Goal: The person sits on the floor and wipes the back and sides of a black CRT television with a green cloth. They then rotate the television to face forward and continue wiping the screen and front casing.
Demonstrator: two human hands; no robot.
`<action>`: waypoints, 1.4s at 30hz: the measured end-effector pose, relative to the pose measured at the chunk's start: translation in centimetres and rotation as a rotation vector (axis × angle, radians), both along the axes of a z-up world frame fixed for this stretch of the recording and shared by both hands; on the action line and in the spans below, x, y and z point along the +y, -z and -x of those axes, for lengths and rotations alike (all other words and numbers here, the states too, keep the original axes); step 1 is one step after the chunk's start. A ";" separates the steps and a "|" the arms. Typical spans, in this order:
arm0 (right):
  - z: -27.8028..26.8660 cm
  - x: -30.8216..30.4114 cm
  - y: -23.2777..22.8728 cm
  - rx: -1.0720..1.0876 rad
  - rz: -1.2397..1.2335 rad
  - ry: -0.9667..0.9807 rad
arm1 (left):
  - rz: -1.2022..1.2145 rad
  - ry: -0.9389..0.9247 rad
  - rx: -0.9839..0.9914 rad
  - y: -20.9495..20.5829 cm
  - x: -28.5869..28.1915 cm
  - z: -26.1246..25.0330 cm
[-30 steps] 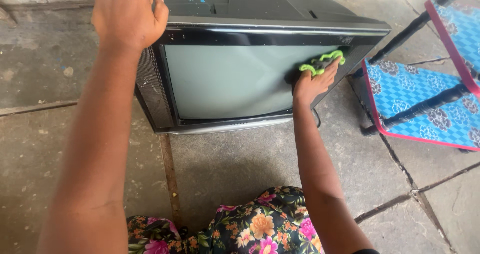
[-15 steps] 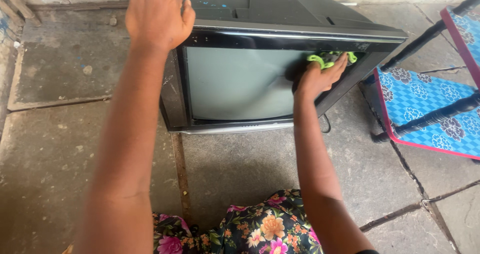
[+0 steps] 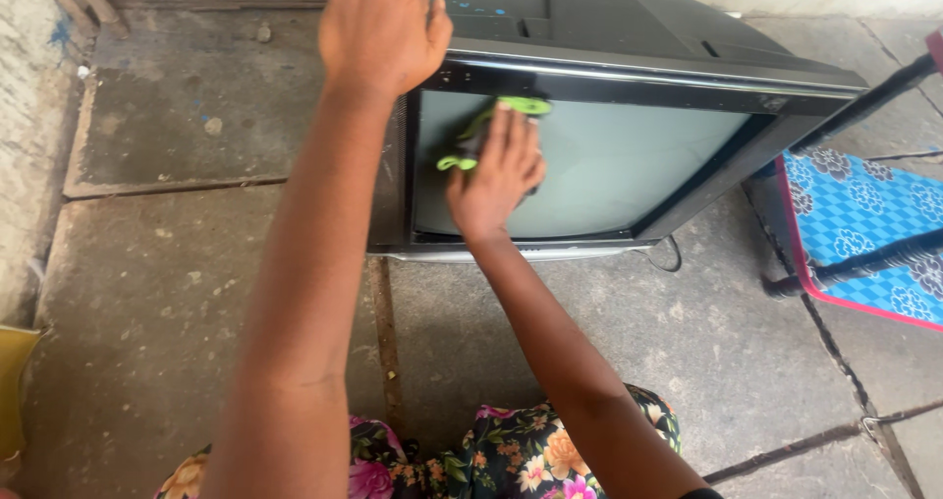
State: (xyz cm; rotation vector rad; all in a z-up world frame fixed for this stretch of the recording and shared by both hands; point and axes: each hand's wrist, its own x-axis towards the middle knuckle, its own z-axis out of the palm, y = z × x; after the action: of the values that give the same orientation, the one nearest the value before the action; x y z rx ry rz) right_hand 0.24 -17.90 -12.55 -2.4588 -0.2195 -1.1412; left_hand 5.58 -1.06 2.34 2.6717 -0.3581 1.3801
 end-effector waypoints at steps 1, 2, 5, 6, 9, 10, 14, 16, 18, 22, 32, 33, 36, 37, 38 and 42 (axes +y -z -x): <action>0.3 1.0 -0.1 0.015 0.039 -0.033 | 0.012 -0.001 0.011 0.0 0.0 0.0; 0.6 1.9 -0.2 0.027 0.078 -0.065 | 0.025 -0.001 0.020 0.0 -0.1 -0.1; 1.3 3.8 -0.9 -0.003 0.178 -0.100 | 0.023 0.002 -0.029 0.1 -0.2 -0.3; 1.4 4.2 -1.1 -0.025 0.207 -0.100 | 0.028 0.008 -0.046 0.1 -0.3 -0.4; 1.3 3.8 -1.6 -0.023 0.310 -0.094 | 0.050 0.011 -0.043 0.1 -0.3 -0.5; 1.3 3.5 -1.5 -0.029 0.311 -0.125 | 0.063 0.000 -0.003 0.2 -0.3 -0.5; 0.9 2.1 -0.8 -0.042 0.366 -0.215 | 0.052 -0.013 0.041 0.2 -0.3 -0.4; 0.8 1.1 0.2 -0.033 0.442 -0.251 | 0.027 -0.032 -0.005 0.0 -0.4 -0.2; 1.0 0.0 1.7 -0.010 0.540 -0.293 | 0.018 -0.038 -0.023 -0.2 -0.4 -0.1; 1.0 -1.3 3.3 -0.053 0.656 -0.307 | 0.009 -0.036 -0.014 -0.3 -0.5 0.0; 0.8 0.2 -3.2 -0.088 0.492 -0.349 | 0.025 -0.031 -0.005 -0.2 -0.5 -0.3; 0.8 0.1 -3.3 -0.112 0.499 -0.357 | 0.021 -0.029 -0.011 -0.2 -0.5 -0.3; 0.8 -0.4 -3.7 -0.133 0.562 -0.344 | 0.002 -0.022 -0.021 -0.1 -0.4 -0.4; 0.7 -0.7 -3.8 -0.133 0.582 -0.332 | -0.002 -0.020 -0.019 -0.1 -0.4 -0.4; 0.7 -1.1 -3.9 -0.132 0.603 -0.320 | -0.006 -0.018 -0.018 -0.1 -0.3 -0.5; 0.4 -3.6 -4.0 -0.065 0.615 -0.278 | -0.028 -0.052 0.040 -0.3 -0.4 -0.3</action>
State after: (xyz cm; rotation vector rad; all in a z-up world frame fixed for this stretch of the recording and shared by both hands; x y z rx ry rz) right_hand -0.14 -21.49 -8.60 -2.7703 -1.0327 -1.1520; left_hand 5.90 -1.43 2.62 2.7456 -0.3078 1.3435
